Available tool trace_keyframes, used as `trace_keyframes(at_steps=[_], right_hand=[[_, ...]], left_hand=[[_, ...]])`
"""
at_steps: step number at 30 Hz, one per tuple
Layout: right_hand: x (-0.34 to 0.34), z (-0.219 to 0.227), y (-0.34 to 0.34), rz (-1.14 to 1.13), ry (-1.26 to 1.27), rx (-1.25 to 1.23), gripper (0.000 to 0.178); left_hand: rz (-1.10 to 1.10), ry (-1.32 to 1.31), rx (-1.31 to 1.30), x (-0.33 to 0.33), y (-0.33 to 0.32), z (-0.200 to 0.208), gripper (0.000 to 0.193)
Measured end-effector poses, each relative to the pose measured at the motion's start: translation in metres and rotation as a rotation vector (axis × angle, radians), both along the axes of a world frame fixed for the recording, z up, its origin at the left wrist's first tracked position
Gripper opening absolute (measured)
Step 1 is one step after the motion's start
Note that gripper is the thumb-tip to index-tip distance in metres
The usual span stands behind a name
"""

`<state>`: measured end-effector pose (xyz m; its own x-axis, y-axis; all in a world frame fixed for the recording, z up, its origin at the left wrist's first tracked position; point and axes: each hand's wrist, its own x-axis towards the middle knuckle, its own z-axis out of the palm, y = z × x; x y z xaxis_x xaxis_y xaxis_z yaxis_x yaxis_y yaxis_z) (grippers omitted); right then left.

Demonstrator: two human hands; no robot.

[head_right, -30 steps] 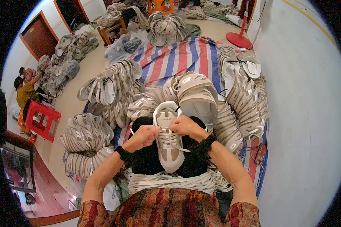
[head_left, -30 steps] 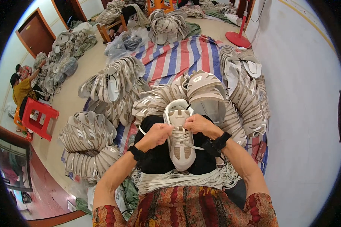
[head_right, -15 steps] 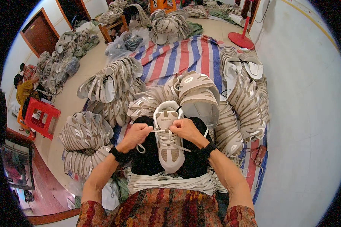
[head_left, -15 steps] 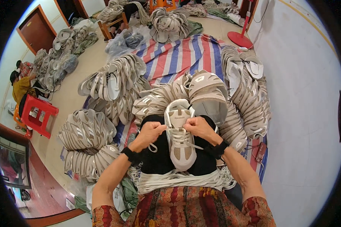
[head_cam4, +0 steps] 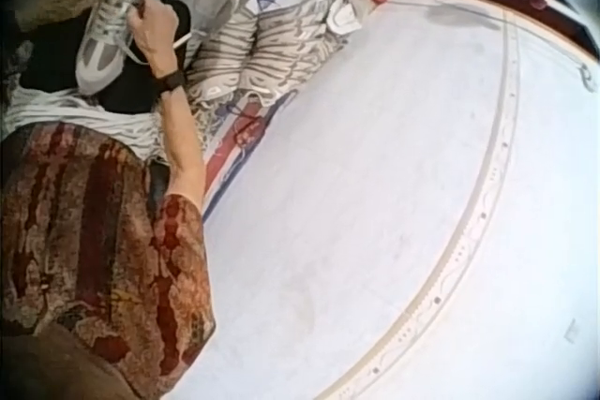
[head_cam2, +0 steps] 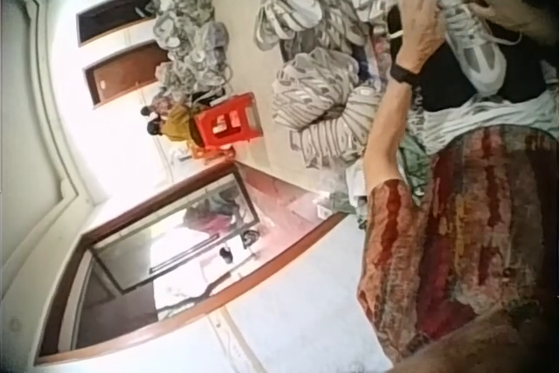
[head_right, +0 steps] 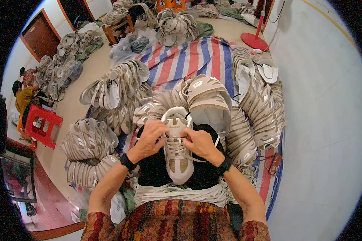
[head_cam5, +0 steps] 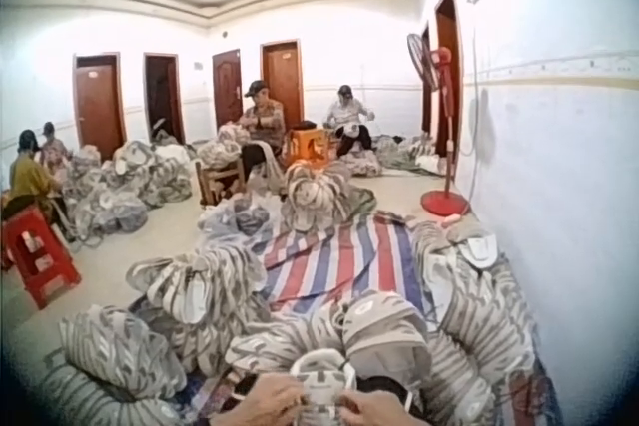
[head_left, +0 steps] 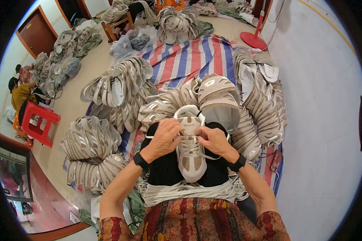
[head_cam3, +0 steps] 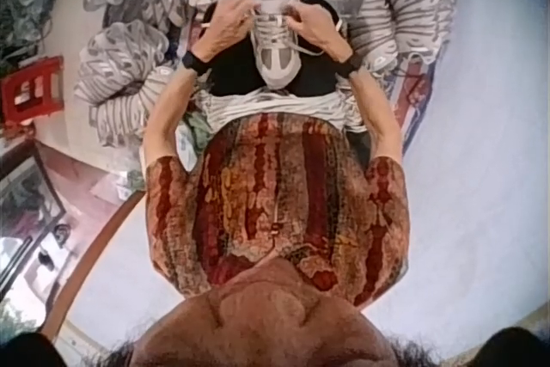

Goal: The recorder is lacing a tan and white sneaker while seated among stacks of shoe components.

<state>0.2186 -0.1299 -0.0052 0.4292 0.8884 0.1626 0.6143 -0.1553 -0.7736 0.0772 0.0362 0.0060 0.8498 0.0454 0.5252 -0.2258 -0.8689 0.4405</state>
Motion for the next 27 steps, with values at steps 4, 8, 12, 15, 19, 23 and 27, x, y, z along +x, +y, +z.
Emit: trace_keyframes(at_steps=[4, 8, 12, 15, 19, 23, 27], right_hand=[[0.002, -0.003, 0.006, -0.011, -0.247, -0.055, 0.011], [-0.002, -0.007, 0.008, -0.076, -0.168, -0.072, 0.011], [-0.006, 0.003, 0.003, -0.067, 0.516, 0.016, 0.023], [-0.013, 0.004, -0.005, -0.056, 0.190, -0.040, 0.031], [-0.028, -0.009, -0.001, -0.090, -0.278, 0.054, 0.030], [-0.020, -0.014, -0.005, -0.113, -0.165, 0.040, 0.023], [-0.016, -0.006, -0.017, -0.006, 0.305, -0.020, 0.016]], left_hand=[[-0.050, 0.071, 0.108, 0.008, 0.002, -0.008, 0.023], [0.021, 0.059, -0.024, 0.003, 0.003, -0.019, 0.022], [0.107, 0.085, -0.065, 0.004, -0.003, -0.018, 0.026], [0.137, 0.080, -0.068, 0.003, -0.005, -0.018, 0.027], [0.103, 0.069, -0.136, 0.004, -0.006, -0.015, 0.024], [0.182, 0.084, -0.106, 0.010, -0.009, -0.020, 0.022], [0.286, 0.074, -0.203, 0.010, -0.011, -0.021, 0.021]])
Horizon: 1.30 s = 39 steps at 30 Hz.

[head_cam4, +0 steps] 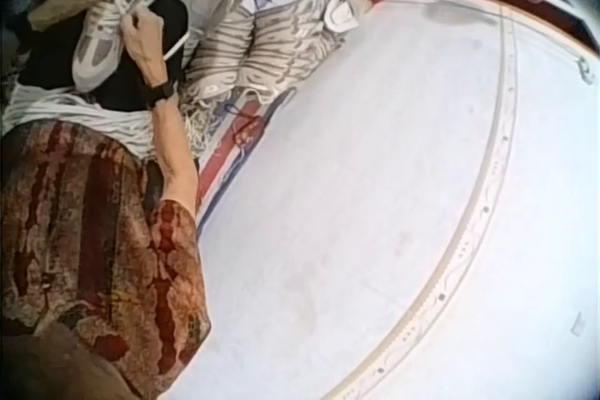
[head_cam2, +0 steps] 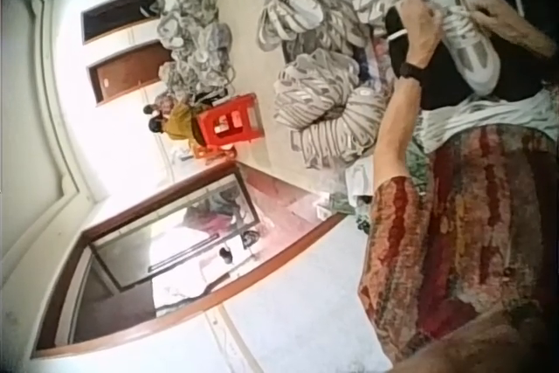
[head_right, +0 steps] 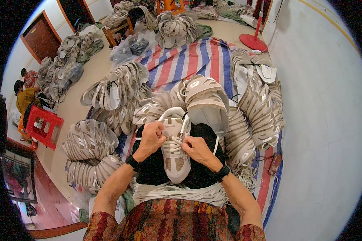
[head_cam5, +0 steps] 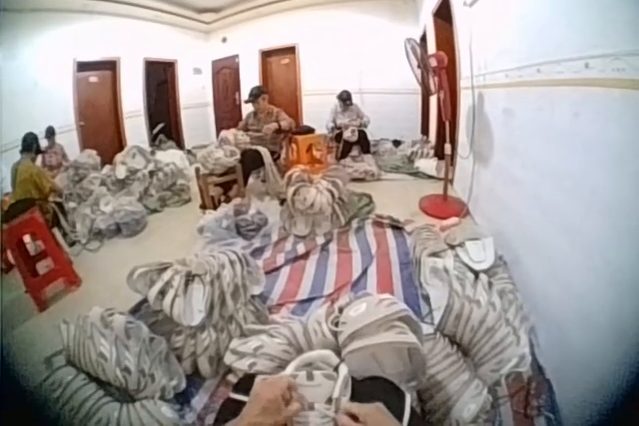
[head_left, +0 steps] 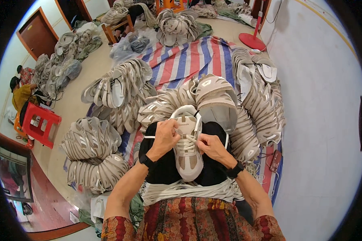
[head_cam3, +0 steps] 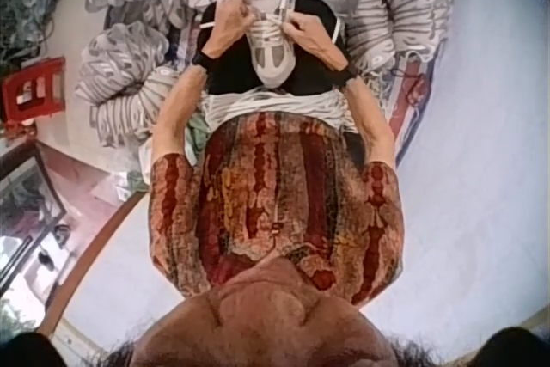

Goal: The recorder is lacing a tan and white sneaker while seated among stacks of shoe components.

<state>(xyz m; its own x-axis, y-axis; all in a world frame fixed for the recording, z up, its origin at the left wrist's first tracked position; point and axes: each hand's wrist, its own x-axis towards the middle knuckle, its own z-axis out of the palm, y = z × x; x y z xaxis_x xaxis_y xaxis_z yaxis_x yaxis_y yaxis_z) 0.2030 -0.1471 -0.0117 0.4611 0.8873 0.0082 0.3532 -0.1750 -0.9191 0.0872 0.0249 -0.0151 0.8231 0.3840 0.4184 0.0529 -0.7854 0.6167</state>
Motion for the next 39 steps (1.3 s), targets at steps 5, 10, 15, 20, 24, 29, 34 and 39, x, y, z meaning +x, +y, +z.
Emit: trace_keyframes(at_steps=[5, 10, 15, 20, 24, 29, 34, 39], right_hand=[[0.012, 0.001, 0.000, 0.023, 0.340, 0.054, 0.019], [0.038, 0.005, 0.001, 0.046, 0.202, 0.039, 0.019], [0.079, 0.066, -0.036, 0.182, -0.093, -0.153, 0.015], [0.144, 0.087, -0.140, -0.018, -0.237, -0.259, 0.016], [0.177, 0.087, -0.221, -0.296, -0.334, -0.323, 0.014], [0.186, 0.077, -0.277, -0.551, -0.631, -0.330, 0.013], [0.164, 0.059, -0.312, -0.788, -1.154, -0.272, 0.013], [0.090, 0.004, -0.311, -1.451, -0.787, 0.022, 0.019]], left_hand=[[-0.070, 0.063, -0.005, -0.005, -0.001, 0.005, 0.020], [-0.081, 0.094, -0.010, -0.008, -0.003, 0.012, 0.012], [-0.176, 0.091, -0.198, -0.031, 0.006, 0.040, 0.008], [-0.063, 0.436, -0.293, -0.116, 0.066, 0.042, 0.011], [0.274, 0.576, -0.150, -0.219, 0.109, 0.046, 0.010], [0.620, 0.411, -0.023, -0.325, 0.135, 0.044, 0.006], [0.752, 0.404, 0.371, -0.411, 0.150, 0.026, 0.005], [1.067, 0.393, 0.516, -0.415, 0.129, -0.002, 0.014]])
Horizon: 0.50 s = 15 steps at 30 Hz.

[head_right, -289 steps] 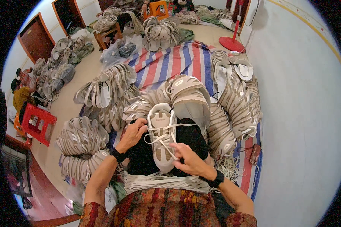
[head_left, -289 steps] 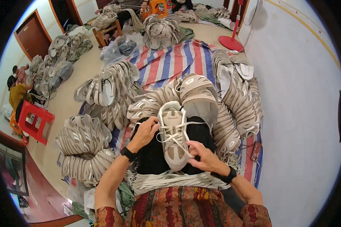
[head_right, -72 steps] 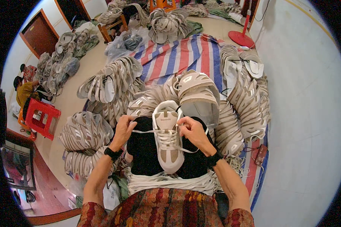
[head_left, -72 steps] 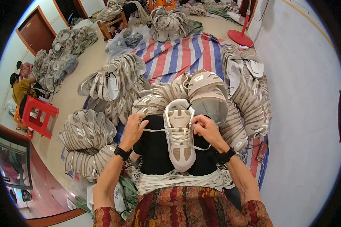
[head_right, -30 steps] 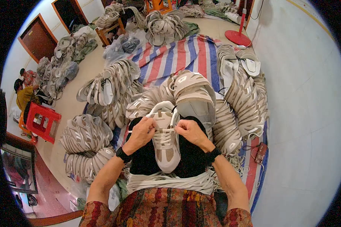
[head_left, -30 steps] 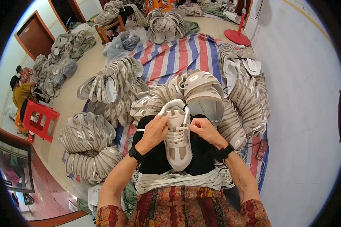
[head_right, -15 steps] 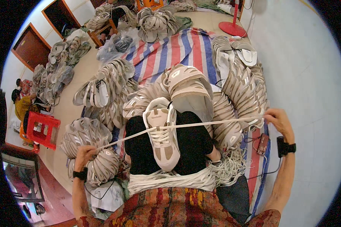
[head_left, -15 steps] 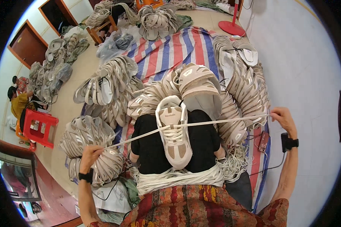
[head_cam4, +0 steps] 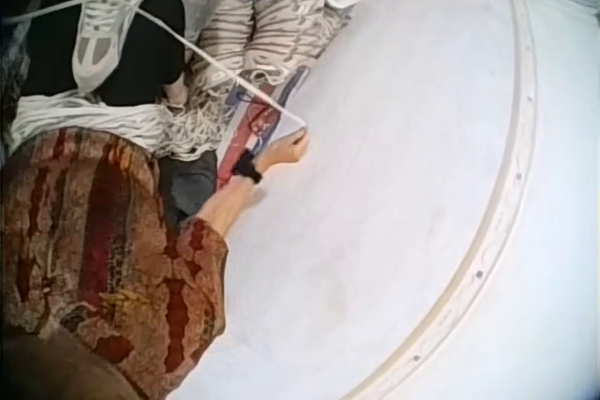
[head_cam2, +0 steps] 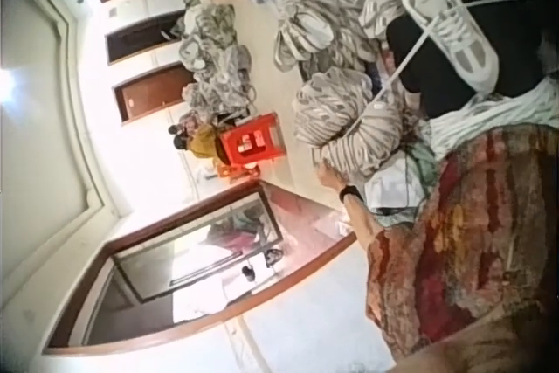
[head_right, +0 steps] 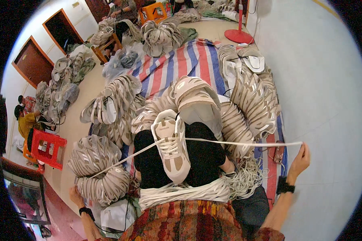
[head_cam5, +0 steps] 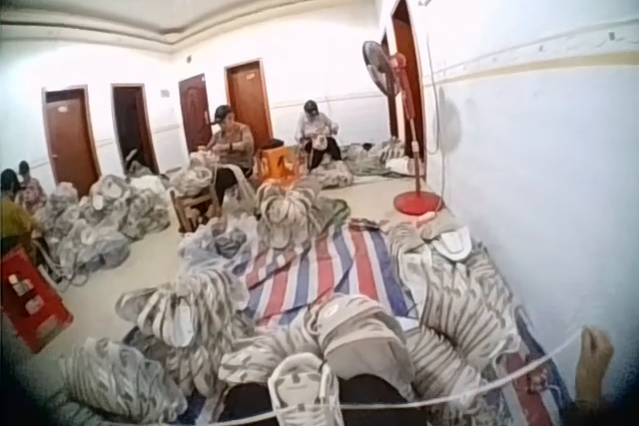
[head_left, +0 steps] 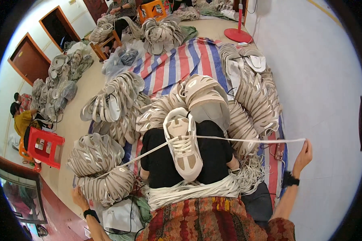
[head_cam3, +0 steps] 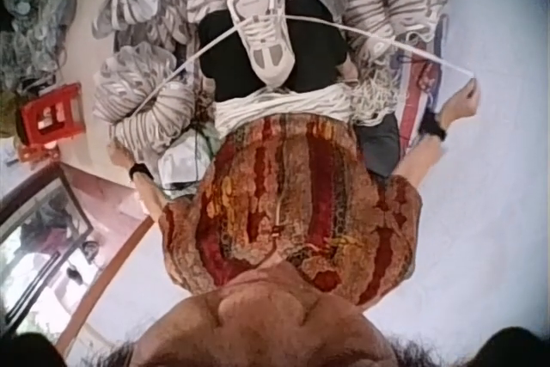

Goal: The recorder is lacing a tan and white sneaker while seated among stacks of shoe components.

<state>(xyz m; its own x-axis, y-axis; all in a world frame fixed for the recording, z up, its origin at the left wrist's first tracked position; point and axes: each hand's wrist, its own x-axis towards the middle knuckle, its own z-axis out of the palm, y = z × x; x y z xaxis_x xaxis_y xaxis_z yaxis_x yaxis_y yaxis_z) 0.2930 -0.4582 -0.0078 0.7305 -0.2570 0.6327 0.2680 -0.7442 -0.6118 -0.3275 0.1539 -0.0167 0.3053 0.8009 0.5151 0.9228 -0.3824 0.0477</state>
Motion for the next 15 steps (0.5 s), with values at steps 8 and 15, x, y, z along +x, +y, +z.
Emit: trace_keyframes(at_steps=[8, 15], right_hand=[[-0.036, 0.000, 0.166, 0.858, 0.388, 0.515, 0.018], [-0.066, -0.020, 0.299, 1.349, 0.900, 0.393, 0.020]], left_hand=[[-0.220, -0.615, -0.397, 0.110, 0.035, -0.010, 0.024], [-0.675, -1.015, -0.780, 0.328, -0.056, 0.054, 0.031]])
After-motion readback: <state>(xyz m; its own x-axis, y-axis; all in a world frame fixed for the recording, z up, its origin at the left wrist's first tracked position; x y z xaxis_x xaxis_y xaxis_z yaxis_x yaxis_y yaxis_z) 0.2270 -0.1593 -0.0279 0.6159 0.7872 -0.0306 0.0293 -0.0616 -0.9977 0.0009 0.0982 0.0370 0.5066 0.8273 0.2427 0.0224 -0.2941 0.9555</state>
